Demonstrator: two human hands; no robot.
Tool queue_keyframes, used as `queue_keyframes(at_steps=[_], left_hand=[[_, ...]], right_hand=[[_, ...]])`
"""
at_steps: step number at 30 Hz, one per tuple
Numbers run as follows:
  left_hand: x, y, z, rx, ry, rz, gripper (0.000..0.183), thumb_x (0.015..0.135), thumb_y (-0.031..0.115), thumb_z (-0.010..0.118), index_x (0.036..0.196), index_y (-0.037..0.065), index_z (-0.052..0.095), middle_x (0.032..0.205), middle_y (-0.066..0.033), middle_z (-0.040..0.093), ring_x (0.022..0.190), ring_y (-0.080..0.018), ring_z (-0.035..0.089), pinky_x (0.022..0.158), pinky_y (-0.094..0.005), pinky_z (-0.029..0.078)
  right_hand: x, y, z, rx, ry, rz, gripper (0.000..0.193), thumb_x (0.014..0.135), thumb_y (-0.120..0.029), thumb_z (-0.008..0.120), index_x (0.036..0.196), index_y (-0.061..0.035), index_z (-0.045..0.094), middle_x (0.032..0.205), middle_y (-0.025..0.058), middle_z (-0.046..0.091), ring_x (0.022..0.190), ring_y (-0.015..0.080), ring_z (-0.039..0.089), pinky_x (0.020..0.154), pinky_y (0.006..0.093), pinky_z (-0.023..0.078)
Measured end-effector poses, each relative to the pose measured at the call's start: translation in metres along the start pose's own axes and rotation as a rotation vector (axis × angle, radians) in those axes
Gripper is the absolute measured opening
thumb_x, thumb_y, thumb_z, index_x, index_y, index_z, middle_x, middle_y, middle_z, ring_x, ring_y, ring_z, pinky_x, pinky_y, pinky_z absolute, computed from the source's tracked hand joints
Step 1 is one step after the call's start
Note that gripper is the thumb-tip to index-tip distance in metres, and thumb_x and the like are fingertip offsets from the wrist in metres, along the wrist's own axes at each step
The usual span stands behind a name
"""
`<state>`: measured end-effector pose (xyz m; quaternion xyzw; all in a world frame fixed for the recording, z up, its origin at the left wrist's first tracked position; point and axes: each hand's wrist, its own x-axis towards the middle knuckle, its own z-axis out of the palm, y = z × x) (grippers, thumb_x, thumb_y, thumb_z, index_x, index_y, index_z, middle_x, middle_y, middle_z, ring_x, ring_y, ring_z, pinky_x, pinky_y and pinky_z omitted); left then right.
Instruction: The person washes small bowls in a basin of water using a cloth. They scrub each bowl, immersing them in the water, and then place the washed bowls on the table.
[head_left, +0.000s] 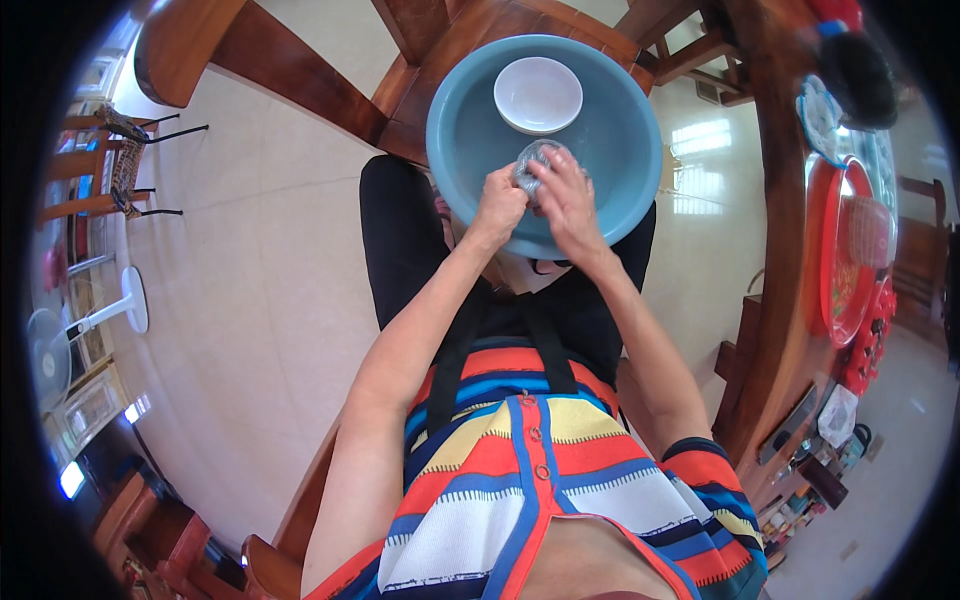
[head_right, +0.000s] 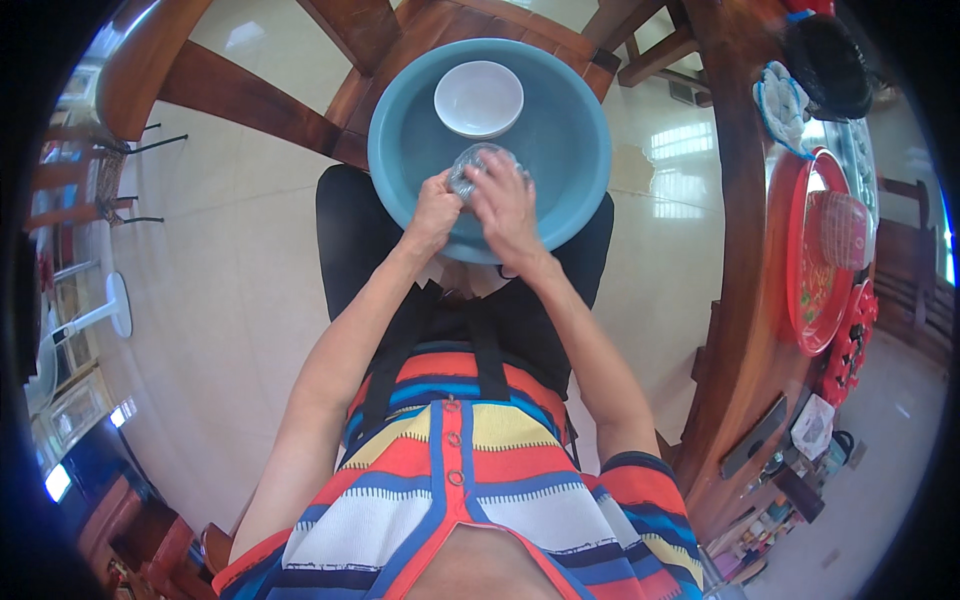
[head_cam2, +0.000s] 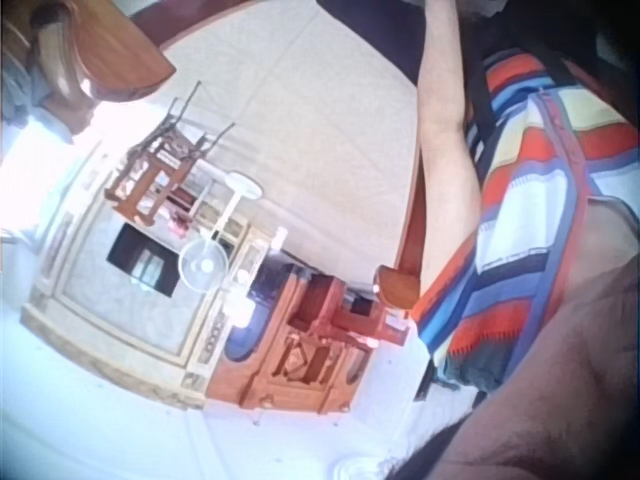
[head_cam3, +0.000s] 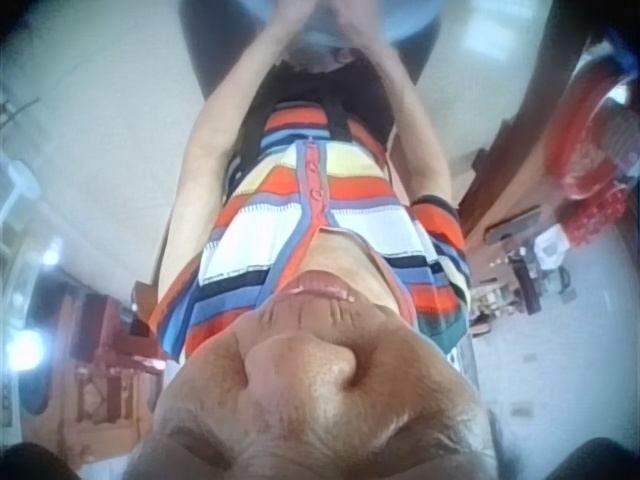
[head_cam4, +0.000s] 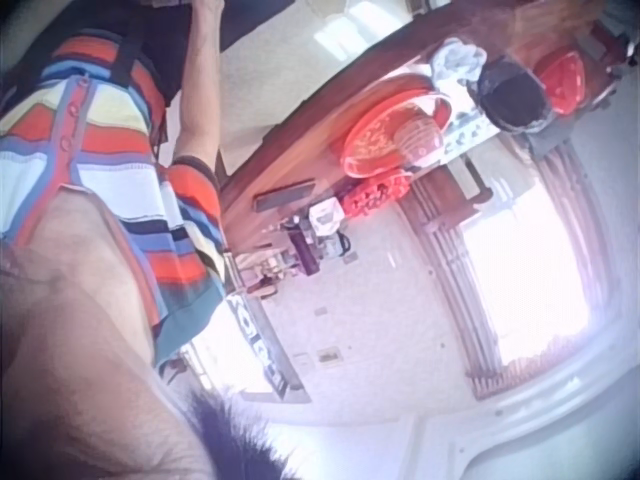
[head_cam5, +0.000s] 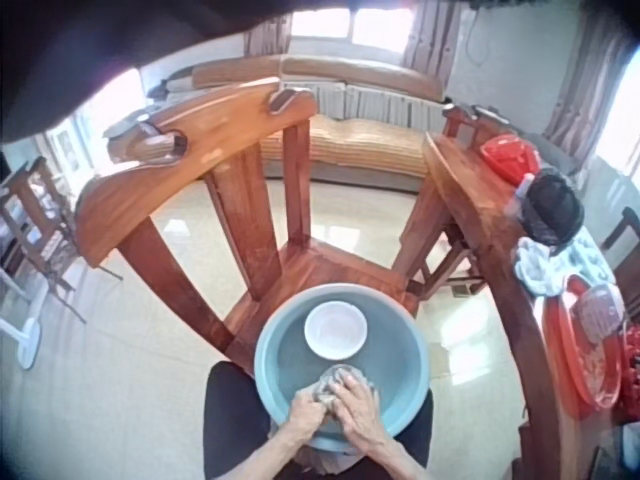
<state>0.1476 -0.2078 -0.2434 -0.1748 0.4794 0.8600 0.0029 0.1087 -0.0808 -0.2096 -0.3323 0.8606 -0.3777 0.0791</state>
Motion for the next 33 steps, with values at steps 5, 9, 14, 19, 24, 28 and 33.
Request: queue_keyframes(at_steps=[5, 9, 14, 19, 24, 28, 33], left_hand=[[-0.002, 0.006, 0.009, -0.031, 0.018, -0.089, 0.019, 0.088, -0.001, 0.051, 0.106, -0.003, 0.057, 0.088, -0.0033, 0.062, 0.075, -0.0073, 0.057, 0.065, -0.0211, 0.047], [-0.003, 0.005, 0.008, 0.004, 0.012, -0.091, 0.019, 0.088, 0.001, 0.051, 0.106, -0.003, 0.057, 0.087, -0.0034, 0.062, 0.075, -0.0073, 0.057, 0.065, -0.0210, 0.047], [0.001, -0.001, 0.005, -0.023, 0.053, -0.115, 0.018, 0.088, 0.001, 0.050, 0.104, -0.004, 0.057, 0.088, -0.0043, 0.062, 0.074, -0.0077, 0.057, 0.065, -0.0215, 0.047], [0.004, -0.004, 0.007, 0.051, 0.151, -0.112, 0.019, 0.087, -0.001, 0.050, 0.103, -0.005, 0.056, 0.087, -0.0063, 0.062, 0.073, -0.0103, 0.057, 0.067, -0.0239, 0.047], [0.009, -0.009, 0.002, 0.128, 0.241, -0.199, 0.019, 0.087, 0.002, 0.051, 0.103, -0.006, 0.056, 0.086, -0.0086, 0.062, 0.073, -0.0133, 0.058, 0.066, -0.0274, 0.049], [0.010, -0.003, 0.004, 0.033, 0.297, -0.329, 0.019, 0.088, 0.005, 0.047, 0.101, -0.004, 0.056, 0.084, -0.0094, 0.061, 0.070, -0.0169, 0.060, 0.059, -0.0321, 0.052], [0.012, 0.000, 0.003, -0.123, 0.338, -0.379, 0.019, 0.090, 0.010, 0.046, 0.101, -0.002, 0.055, 0.082, -0.0100, 0.061, 0.063, -0.0197, 0.060, 0.053, -0.0362, 0.052]], right_hand=[[0.039, 0.021, -0.014, 0.290, -0.072, 0.342, 0.036, 0.092, -0.023, 0.041, 0.120, -0.0046, 0.055, 0.129, 0.0167, 0.048, 0.121, 0.0308, 0.043, 0.099, 0.0351, 0.034], [0.022, 0.017, -0.004, 0.070, 0.080, 0.199, 0.034, 0.091, -0.019, 0.043, 0.117, -0.0037, 0.057, 0.125, 0.0186, 0.049, 0.118, 0.0322, 0.046, 0.098, 0.0359, 0.036], [0.013, 0.005, 0.000, -0.176, 0.096, -0.032, 0.033, 0.090, -0.019, 0.045, 0.116, -0.0032, 0.057, 0.123, 0.0180, 0.051, 0.116, 0.0332, 0.047, 0.096, 0.0373, 0.037], [0.041, 0.051, -0.007, 0.201, -0.003, 0.509, 0.041, 0.093, -0.031, 0.037, 0.105, 0.0008, 0.060, 0.097, 0.0222, 0.062, 0.094, 0.0395, 0.057, 0.087, 0.0417, 0.042], [0.024, 0.043, -0.007, 0.052, 0.027, 0.340, 0.038, 0.093, -0.026, 0.038, 0.111, 0.0015, 0.057, 0.111, 0.0226, 0.057, 0.107, 0.0375, 0.052, 0.094, 0.0394, 0.040], [-0.006, 0.005, 0.013, -0.047, 0.113, 0.136, 0.035, 0.089, -0.011, 0.049, 0.122, 0.0011, 0.050, 0.129, 0.0225, 0.043, 0.120, 0.0384, 0.042, 0.100, 0.0391, 0.035], [-0.014, -0.013, 0.018, -0.171, 0.129, 0.018, 0.033, 0.081, -0.001, 0.053, 0.114, 0.0012, 0.051, 0.120, 0.0223, 0.047, 0.110, 0.0411, 0.047, 0.093, 0.0415, 0.040]])
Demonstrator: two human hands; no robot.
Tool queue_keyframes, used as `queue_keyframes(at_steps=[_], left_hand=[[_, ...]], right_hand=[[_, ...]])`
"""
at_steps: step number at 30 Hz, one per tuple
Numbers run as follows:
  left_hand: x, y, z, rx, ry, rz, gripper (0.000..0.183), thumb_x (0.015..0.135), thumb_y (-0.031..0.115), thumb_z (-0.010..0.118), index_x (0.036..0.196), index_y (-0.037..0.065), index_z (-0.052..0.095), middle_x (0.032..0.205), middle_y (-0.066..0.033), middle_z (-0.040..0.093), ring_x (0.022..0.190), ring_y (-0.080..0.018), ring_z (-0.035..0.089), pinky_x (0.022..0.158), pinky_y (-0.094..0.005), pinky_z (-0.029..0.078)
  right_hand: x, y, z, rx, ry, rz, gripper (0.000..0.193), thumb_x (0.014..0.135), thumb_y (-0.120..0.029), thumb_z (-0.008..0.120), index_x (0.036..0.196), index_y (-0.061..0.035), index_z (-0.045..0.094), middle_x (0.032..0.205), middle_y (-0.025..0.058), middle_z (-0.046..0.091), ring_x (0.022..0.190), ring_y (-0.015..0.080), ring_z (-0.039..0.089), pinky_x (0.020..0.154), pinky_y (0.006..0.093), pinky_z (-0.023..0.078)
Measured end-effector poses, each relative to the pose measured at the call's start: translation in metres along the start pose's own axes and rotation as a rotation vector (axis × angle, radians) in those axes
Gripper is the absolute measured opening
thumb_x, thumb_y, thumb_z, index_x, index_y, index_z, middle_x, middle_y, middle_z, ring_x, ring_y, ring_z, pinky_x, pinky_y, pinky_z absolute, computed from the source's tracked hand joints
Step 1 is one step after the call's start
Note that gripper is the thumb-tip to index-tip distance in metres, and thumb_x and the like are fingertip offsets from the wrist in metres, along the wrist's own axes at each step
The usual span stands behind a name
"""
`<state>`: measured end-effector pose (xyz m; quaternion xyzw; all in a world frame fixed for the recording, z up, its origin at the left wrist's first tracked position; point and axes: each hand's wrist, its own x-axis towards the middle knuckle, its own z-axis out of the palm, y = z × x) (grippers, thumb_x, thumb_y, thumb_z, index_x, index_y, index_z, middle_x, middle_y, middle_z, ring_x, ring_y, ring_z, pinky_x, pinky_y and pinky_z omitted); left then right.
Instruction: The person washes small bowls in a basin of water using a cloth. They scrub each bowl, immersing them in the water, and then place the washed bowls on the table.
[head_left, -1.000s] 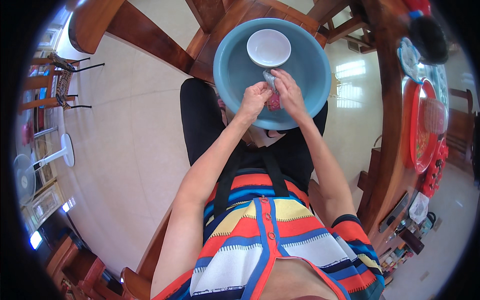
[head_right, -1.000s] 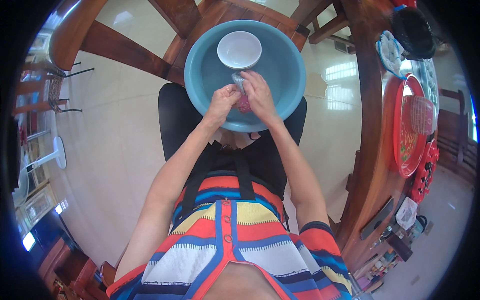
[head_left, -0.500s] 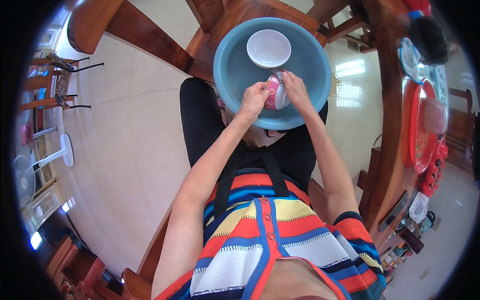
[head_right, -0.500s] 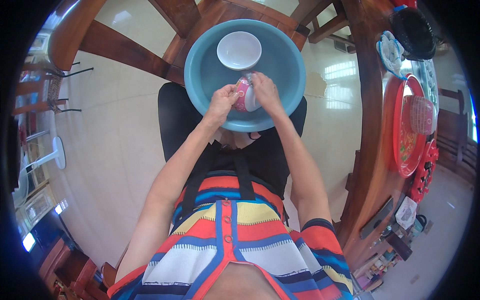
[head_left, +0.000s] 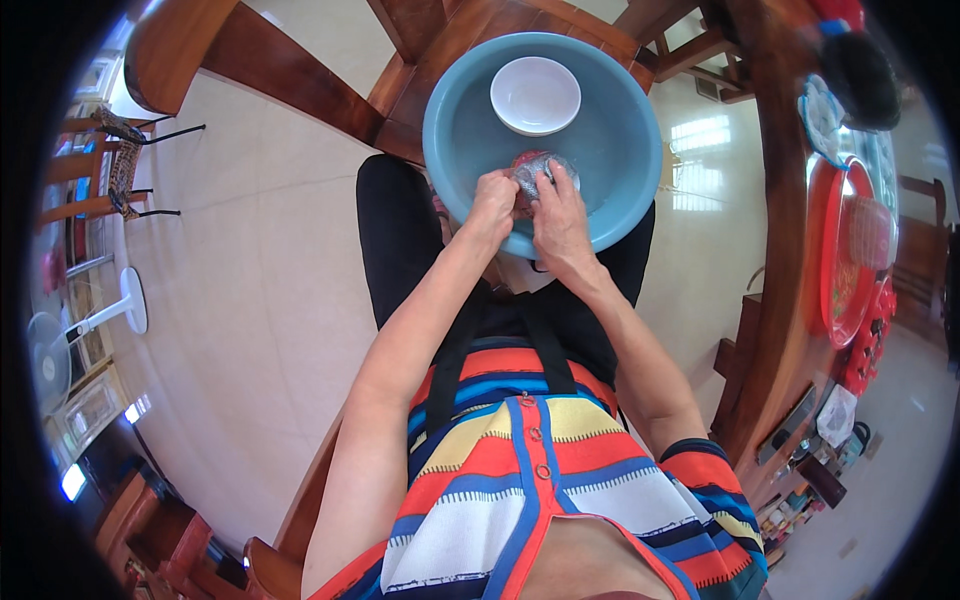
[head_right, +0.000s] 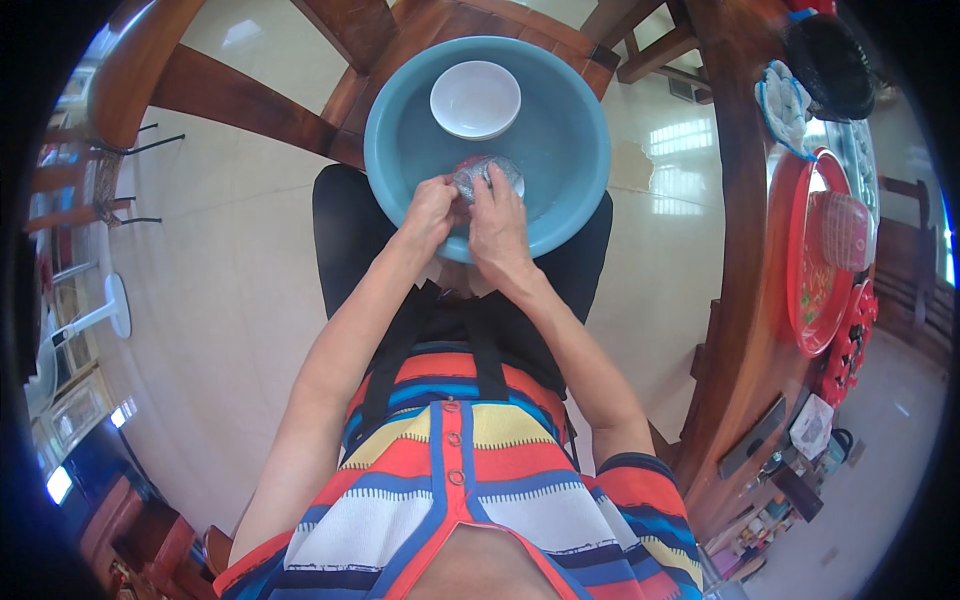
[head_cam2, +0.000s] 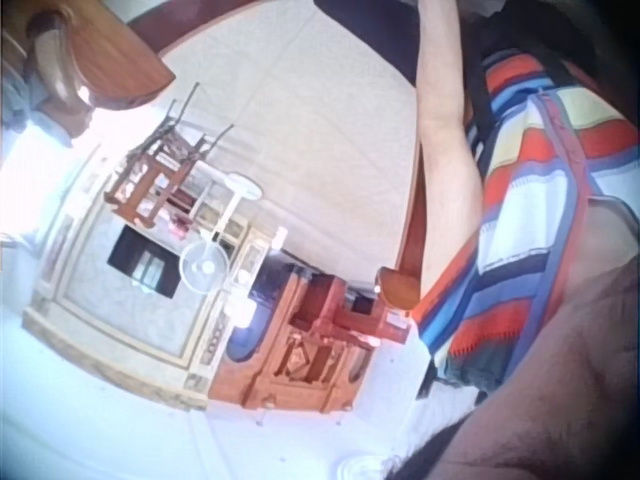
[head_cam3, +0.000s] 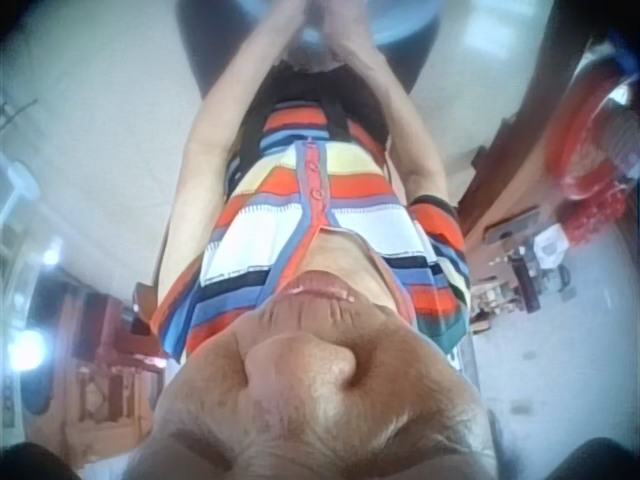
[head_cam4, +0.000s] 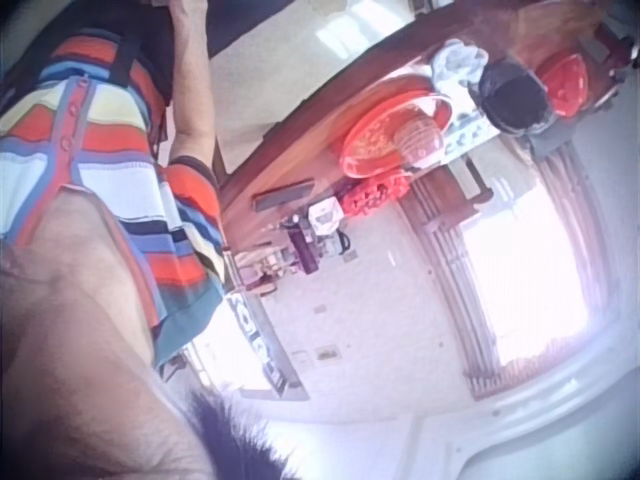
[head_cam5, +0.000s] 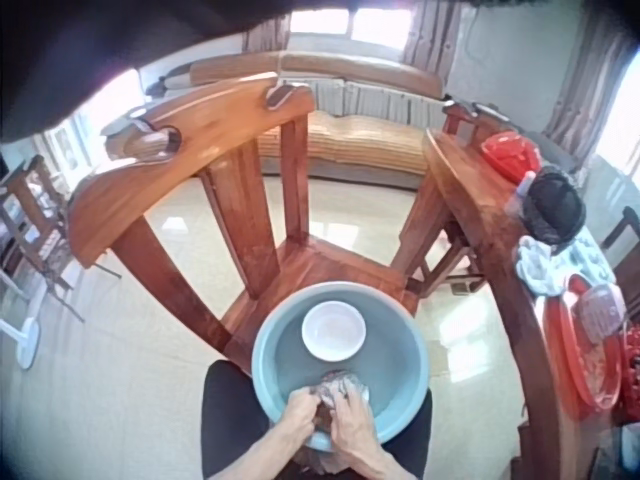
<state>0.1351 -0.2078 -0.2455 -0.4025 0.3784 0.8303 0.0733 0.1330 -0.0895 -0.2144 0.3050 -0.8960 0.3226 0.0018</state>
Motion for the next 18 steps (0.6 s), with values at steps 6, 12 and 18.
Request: queue_keyframes(at_steps=[6, 12, 18], left_hand=[[0.001, 0.000, 0.004, -0.062, 0.132, 0.062, 0.022, 0.090, 0.013, 0.050, 0.107, -0.003, 0.052, 0.087, -0.0109, 0.061, 0.069, -0.0209, 0.062, 0.053, -0.0388, 0.052], [0.002, 0.003, 0.003, 0.014, 0.137, 0.036, 0.031, 0.094, 0.015, 0.044, 0.120, -0.001, 0.046, 0.106, -0.0133, 0.057, 0.094, -0.0242, 0.058, 0.080, -0.0499, 0.048], [-0.009, 0.018, 0.016, -0.014, 0.250, -0.098, 0.030, 0.094, 0.013, 0.042, 0.122, 0.004, 0.047, 0.111, -0.0137, 0.055, 0.098, -0.0269, 0.055, 0.082, -0.0550, 0.044]], right_hand=[[0.030, 0.033, -0.028, 0.107, -0.192, 0.199, 0.016, 0.071, -0.002, 0.053, 0.086, 0.0015, 0.058, 0.089, 0.0183, 0.058, 0.086, 0.0335, 0.057, 0.078, 0.0396, 0.046], [0.056, 0.089, -0.013, -0.238, -0.178, 0.212, 0.025, 0.076, -0.013, 0.055, 0.098, -0.0045, 0.062, 0.102, 0.0167, 0.056, 0.096, 0.0359, 0.053, 0.084, 0.0463, 0.044], [0.050, 0.103, 0.011, -0.225, -0.196, 0.299, 0.030, 0.082, -0.016, 0.053, 0.109, -0.0047, 0.061, 0.107, 0.0168, 0.057, 0.098, 0.0339, 0.055, 0.085, 0.0442, 0.045]])
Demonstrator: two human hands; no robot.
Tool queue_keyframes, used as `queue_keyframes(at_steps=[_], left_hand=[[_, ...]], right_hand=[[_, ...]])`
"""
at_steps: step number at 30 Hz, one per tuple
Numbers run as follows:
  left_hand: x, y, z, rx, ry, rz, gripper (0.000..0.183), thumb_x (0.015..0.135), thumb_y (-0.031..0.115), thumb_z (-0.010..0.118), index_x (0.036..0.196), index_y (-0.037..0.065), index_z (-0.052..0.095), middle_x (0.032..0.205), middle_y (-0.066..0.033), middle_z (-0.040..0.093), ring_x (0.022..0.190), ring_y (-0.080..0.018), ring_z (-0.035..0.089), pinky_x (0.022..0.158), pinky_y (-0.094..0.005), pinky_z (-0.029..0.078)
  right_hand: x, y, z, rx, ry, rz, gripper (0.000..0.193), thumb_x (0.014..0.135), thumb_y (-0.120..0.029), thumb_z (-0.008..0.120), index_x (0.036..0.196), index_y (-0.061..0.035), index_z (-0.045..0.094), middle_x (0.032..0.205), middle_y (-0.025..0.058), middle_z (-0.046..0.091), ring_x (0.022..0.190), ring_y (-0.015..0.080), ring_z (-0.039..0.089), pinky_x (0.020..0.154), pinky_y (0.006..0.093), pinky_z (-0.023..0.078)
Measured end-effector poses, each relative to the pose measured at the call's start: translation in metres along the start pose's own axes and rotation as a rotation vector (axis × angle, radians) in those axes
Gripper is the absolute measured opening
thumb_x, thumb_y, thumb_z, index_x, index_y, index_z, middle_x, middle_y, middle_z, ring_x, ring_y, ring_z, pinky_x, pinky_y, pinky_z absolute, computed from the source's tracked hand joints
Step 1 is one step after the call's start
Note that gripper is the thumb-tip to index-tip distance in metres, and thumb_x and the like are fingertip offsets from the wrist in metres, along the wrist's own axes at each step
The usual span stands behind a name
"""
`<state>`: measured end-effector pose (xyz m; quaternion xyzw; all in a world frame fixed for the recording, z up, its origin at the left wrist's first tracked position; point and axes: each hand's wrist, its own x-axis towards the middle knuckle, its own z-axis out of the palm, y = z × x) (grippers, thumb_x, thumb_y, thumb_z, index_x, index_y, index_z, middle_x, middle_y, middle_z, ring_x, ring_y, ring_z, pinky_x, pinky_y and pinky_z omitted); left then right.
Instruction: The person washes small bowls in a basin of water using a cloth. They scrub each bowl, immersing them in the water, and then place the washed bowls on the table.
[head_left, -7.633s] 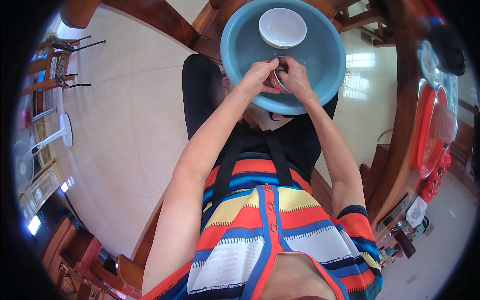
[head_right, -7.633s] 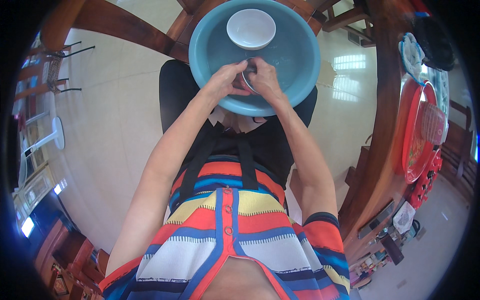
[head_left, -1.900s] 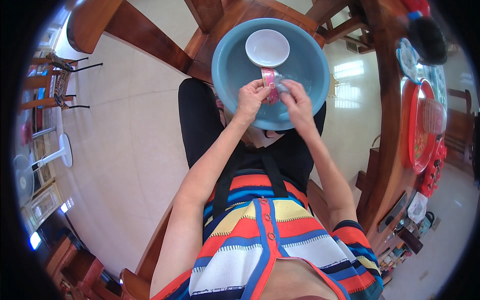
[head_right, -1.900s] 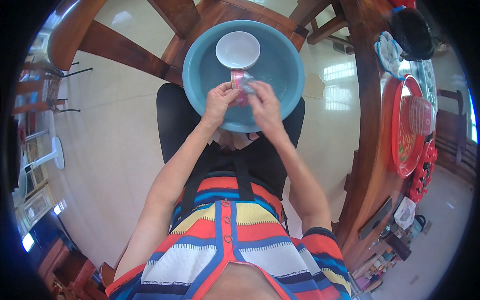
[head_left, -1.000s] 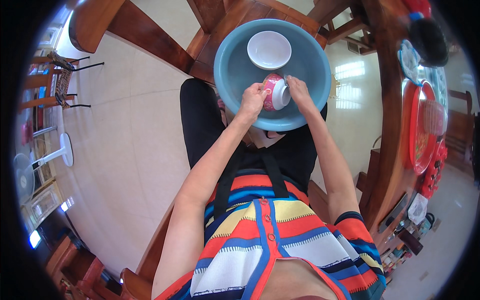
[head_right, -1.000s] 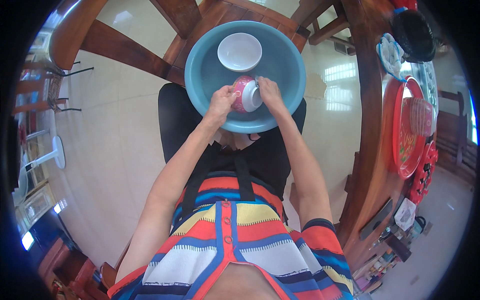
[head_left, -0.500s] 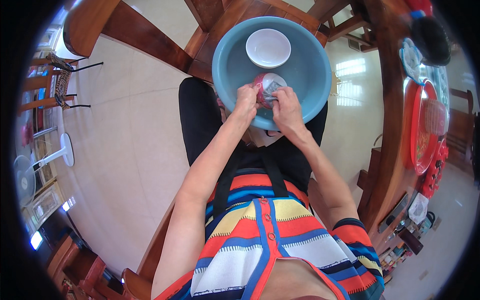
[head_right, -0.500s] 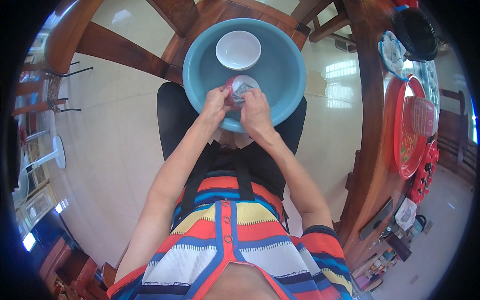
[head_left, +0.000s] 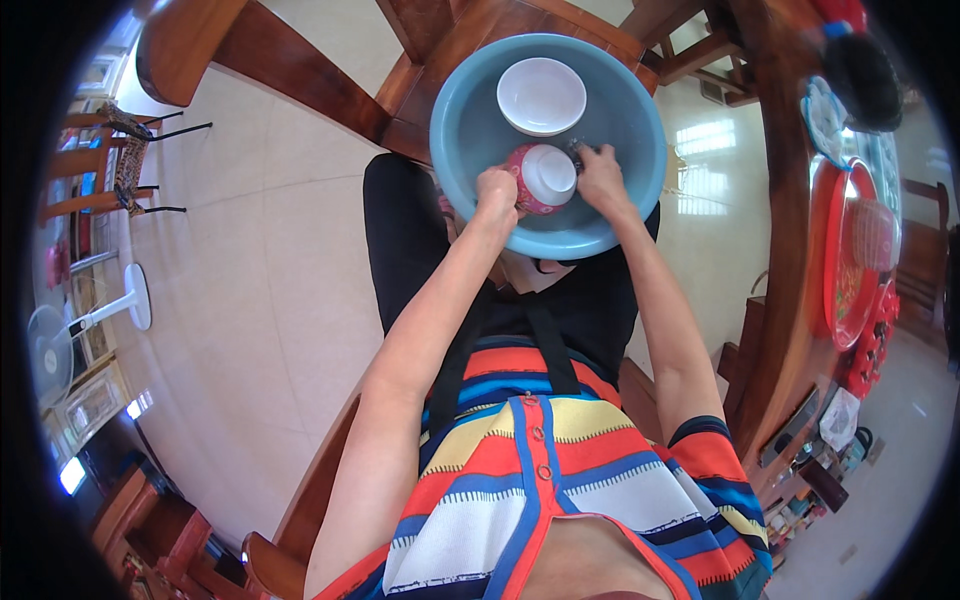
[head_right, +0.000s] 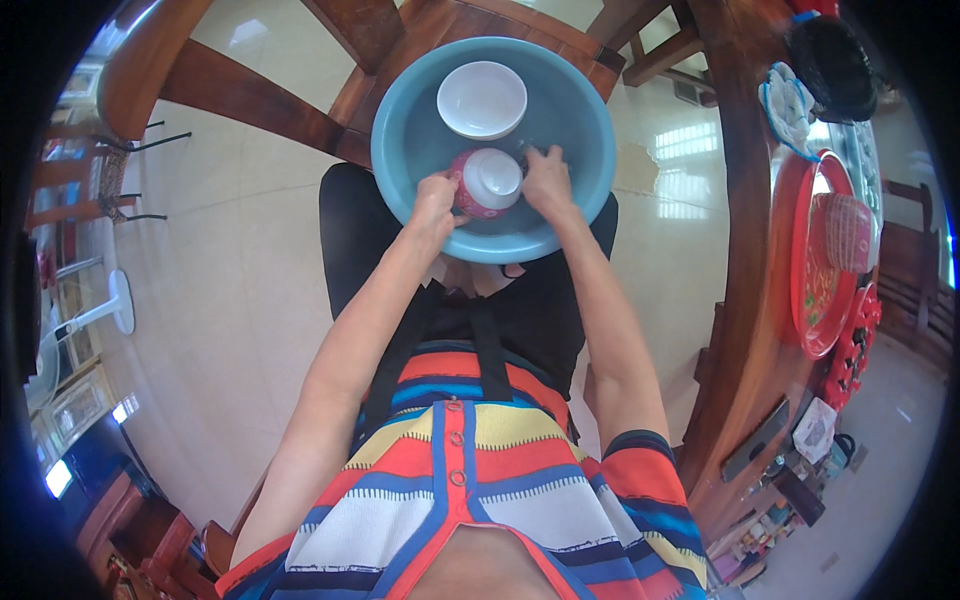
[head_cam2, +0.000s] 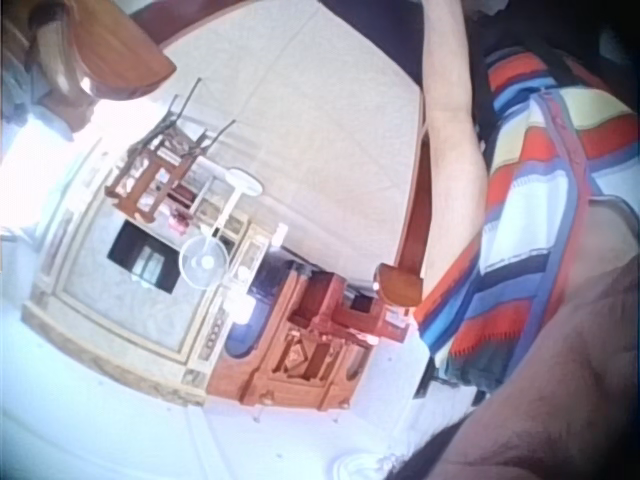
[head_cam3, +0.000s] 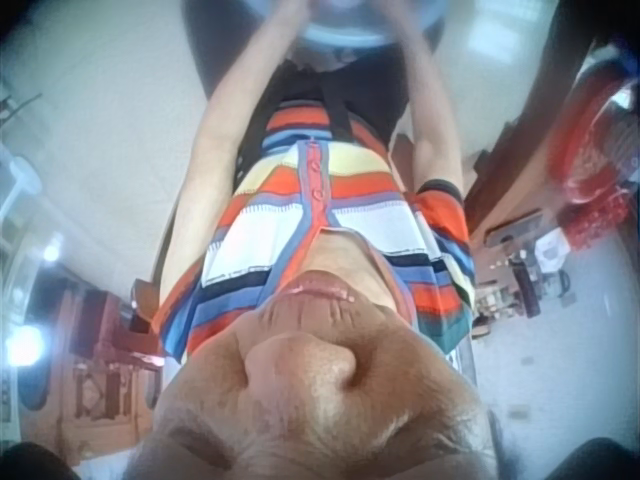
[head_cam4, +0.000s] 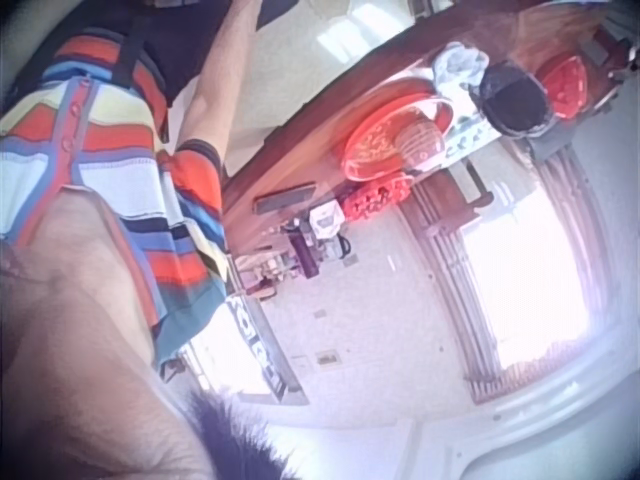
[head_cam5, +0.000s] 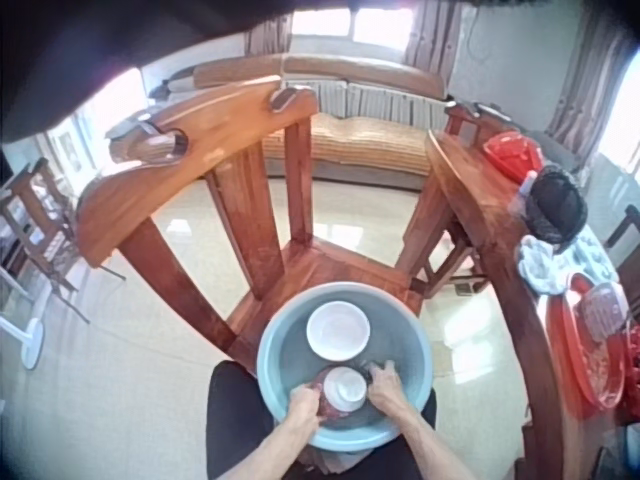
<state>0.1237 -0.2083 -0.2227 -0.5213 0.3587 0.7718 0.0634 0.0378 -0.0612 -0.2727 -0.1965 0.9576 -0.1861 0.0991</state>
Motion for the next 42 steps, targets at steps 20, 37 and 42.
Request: queue_keyframes(at_steps=[20, 37, 42], left_hand=[[0.004, -0.022, -0.012, 0.425, -0.157, 0.622, 0.025, 0.090, 0.006, 0.046, 0.111, -0.008, 0.052, 0.097, -0.0122, 0.061, 0.085, -0.0142, 0.058, 0.076, -0.0269, 0.046], [-0.020, 0.062, 0.033, 1.174, -0.073, 1.824, 0.020, 0.072, -0.002, 0.051, 0.089, 0.006, 0.058, 0.081, -0.0087, 0.061, 0.076, -0.0280, 0.055, 0.071, -0.0380, 0.043], [0.005, 0.053, 0.031, 1.347, -0.051, 1.874, 0.019, 0.070, 0.000, 0.054, 0.086, 0.009, 0.057, 0.077, -0.0064, 0.060, 0.075, -0.0252, 0.055, 0.074, -0.0377, 0.041]], right_hand=[[-0.048, -0.013, -0.040, -0.155, 0.308, -0.291, 0.023, 0.073, -0.005, 0.056, 0.092, -0.0093, 0.066, 0.101, 0.0096, 0.058, 0.096, 0.0271, 0.053, 0.087, 0.0427, 0.034], [-0.050, -0.020, -0.040, -0.203, 0.125, -0.238, 0.017, 0.075, -0.010, 0.053, 0.086, -0.0096, 0.067, 0.085, 0.0095, 0.062, 0.086, 0.0273, 0.057, 0.079, 0.0401, 0.041], [-0.051, -0.023, -0.044, -0.155, 0.179, -0.259, 0.016, 0.075, -0.009, 0.052, 0.083, -0.0086, 0.066, 0.085, 0.0093, 0.062, 0.088, 0.0270, 0.058, 0.082, 0.0416, 0.038]])
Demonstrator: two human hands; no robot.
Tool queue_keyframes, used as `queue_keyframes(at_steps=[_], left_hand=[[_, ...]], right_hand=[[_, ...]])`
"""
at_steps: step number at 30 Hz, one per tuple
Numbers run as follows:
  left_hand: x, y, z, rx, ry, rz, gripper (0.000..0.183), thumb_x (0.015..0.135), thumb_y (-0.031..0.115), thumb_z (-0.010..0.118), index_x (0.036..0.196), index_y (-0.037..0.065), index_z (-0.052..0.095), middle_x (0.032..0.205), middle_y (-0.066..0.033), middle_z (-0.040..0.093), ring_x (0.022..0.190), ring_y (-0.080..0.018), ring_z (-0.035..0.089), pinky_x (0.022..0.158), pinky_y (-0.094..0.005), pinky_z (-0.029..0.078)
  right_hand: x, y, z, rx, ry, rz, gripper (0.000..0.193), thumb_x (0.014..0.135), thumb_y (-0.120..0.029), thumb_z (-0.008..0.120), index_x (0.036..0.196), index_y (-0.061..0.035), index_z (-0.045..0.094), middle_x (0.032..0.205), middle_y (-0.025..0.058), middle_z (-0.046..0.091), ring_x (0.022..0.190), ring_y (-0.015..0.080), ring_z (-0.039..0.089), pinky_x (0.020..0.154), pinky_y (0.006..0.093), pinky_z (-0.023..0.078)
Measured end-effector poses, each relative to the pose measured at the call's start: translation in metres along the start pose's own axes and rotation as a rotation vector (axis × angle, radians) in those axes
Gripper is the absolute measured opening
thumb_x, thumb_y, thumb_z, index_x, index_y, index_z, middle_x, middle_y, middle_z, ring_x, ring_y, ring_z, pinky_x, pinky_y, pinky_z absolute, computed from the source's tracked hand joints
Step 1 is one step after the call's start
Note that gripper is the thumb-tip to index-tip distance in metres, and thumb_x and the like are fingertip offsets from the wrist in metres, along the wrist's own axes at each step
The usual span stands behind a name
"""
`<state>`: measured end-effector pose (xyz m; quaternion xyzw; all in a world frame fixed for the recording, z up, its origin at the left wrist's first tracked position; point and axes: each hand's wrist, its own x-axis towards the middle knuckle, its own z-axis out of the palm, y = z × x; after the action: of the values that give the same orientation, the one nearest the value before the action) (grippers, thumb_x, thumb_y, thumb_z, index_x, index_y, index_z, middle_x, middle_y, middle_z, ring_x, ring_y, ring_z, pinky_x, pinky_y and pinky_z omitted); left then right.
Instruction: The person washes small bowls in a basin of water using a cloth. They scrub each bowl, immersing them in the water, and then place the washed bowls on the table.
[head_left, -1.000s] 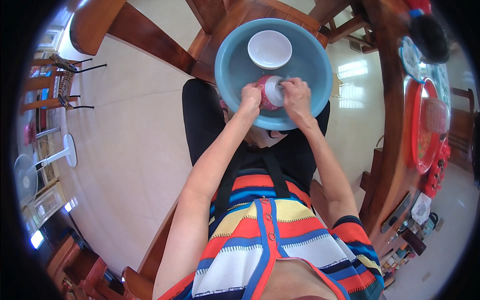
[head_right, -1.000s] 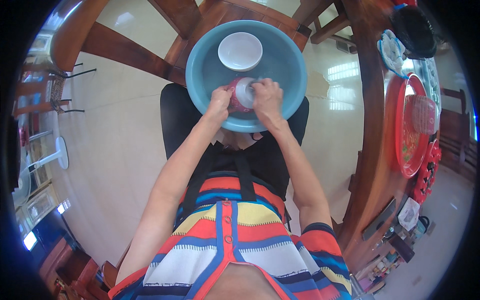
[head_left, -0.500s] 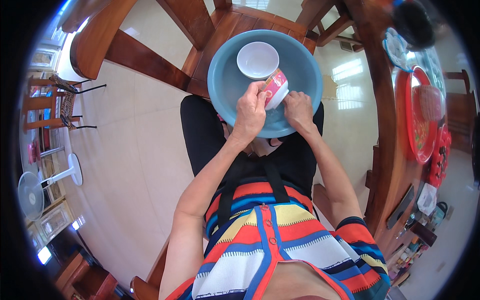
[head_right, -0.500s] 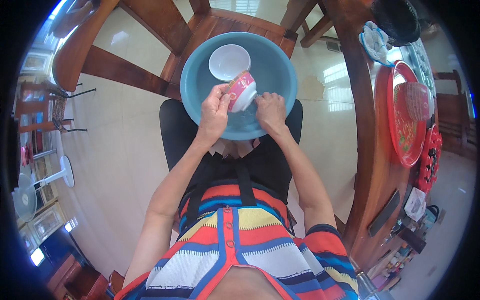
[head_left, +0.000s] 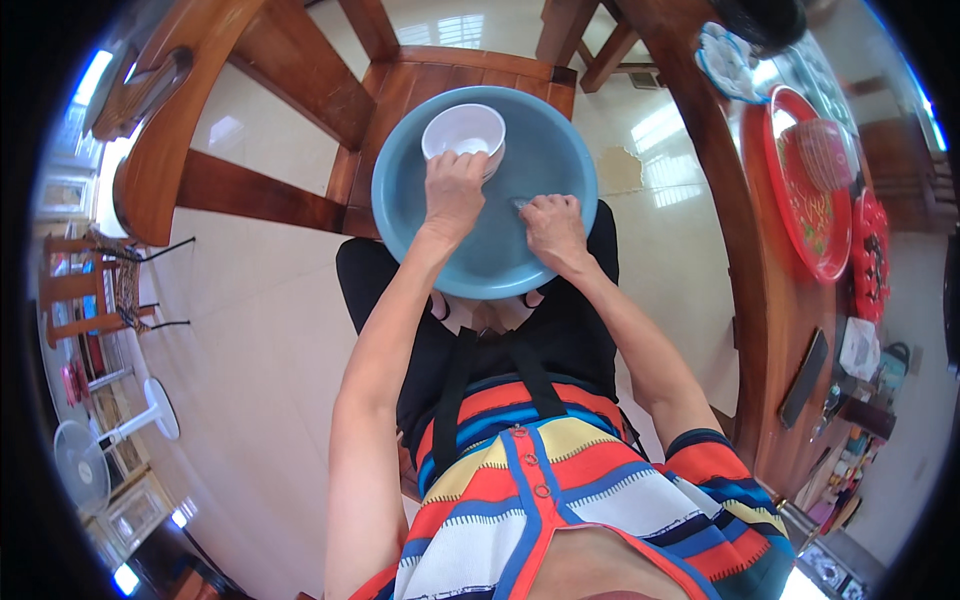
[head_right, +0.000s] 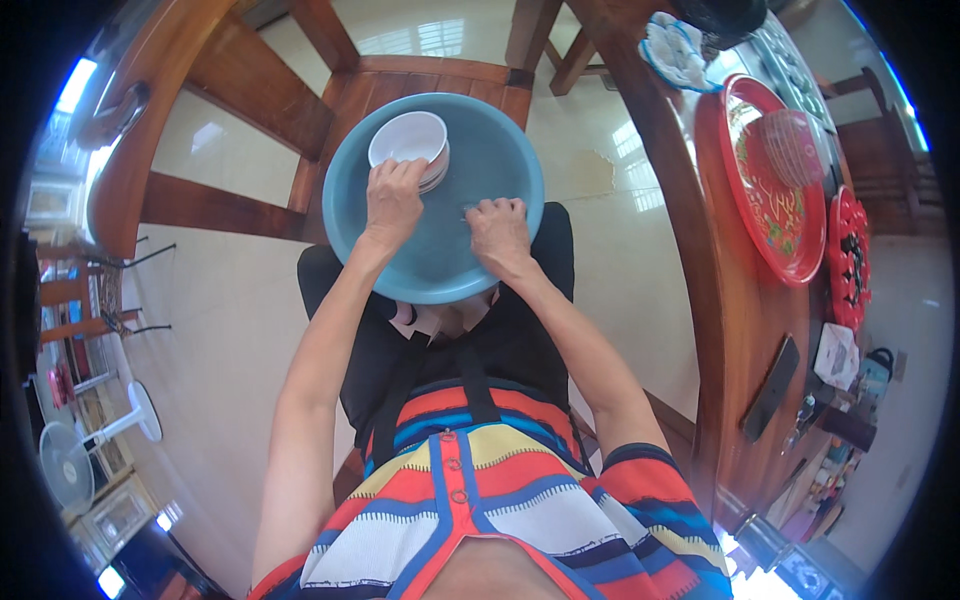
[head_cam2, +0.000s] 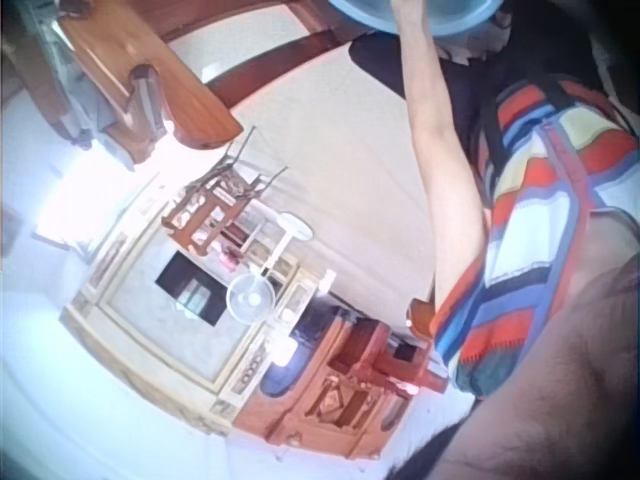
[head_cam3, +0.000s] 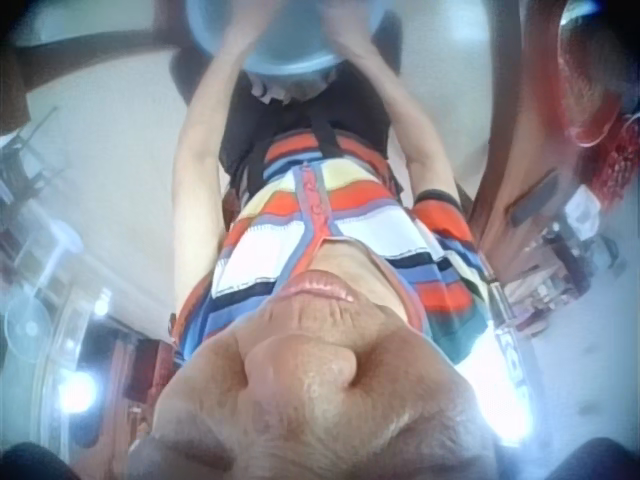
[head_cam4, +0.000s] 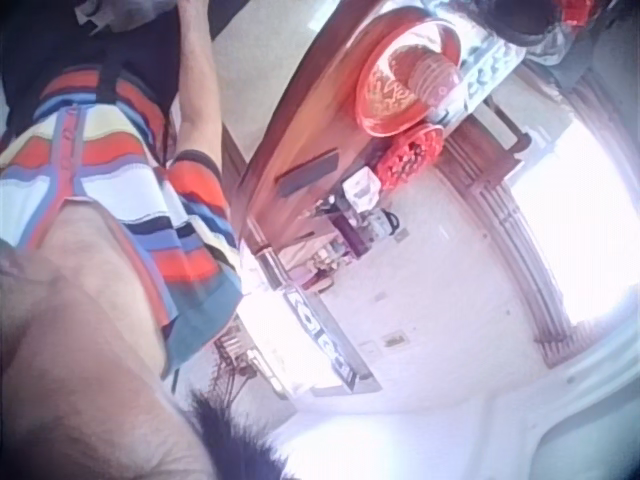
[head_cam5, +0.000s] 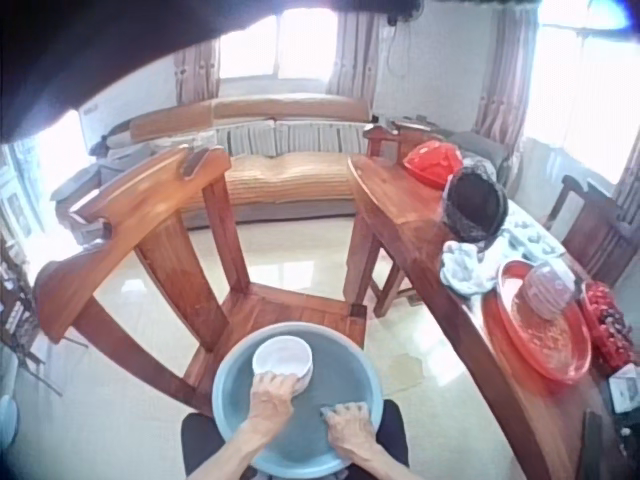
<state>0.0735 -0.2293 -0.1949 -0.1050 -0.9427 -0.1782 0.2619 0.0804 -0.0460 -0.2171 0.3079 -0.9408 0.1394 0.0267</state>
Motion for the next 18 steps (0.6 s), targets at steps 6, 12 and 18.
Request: queue_keyframes(at_steps=[6, 12, 18], left_hand=[[-0.009, 0.005, -0.004, 0.038, -0.076, -0.053, 0.032, 0.075, 0.000, 0.055, 0.105, 0.007, 0.058, 0.097, -0.0094, 0.059, 0.098, -0.0258, 0.054, 0.092, -0.0449, 0.036], [-0.034, 0.020, -0.027, -0.005, -0.014, -0.184, 0.040, 0.076, 0.002, 0.058, 0.116, 0.005, 0.052, 0.119, -0.0145, 0.047, 0.115, -0.0339, 0.042, 0.098, -0.0494, 0.030], [-0.082, 0.016, -0.034, -0.091, -0.029, -0.262, 0.040, 0.074, 0.000, 0.060, 0.113, 0.002, 0.052, 0.119, -0.0157, 0.047, 0.113, -0.0341, 0.044, 0.095, -0.0453, 0.035]], right_hand=[[-0.002, 0.003, 0.002, -0.005, 0.094, -0.020, 0.015, 0.071, -0.009, 0.058, 0.083, -0.0075, 0.066, 0.095, 0.0109, 0.059, 0.096, 0.0264, 0.054, 0.088, 0.0424, 0.036], [-0.003, 0.004, -0.001, 0.162, 0.153, -0.031, 0.012, 0.070, -0.007, 0.061, 0.081, -0.0066, 0.065, 0.103, 0.0135, 0.057, 0.102, 0.0289, 0.052, 0.087, 0.0419, 0.038], [0.017, 0.025, -0.028, 0.459, 0.291, -0.076, 0.015, 0.071, -0.002, 0.062, 0.085, -0.0068, 0.065, 0.104, 0.0147, 0.057, 0.102, 0.0327, 0.052, 0.087, 0.0429, 0.041]])
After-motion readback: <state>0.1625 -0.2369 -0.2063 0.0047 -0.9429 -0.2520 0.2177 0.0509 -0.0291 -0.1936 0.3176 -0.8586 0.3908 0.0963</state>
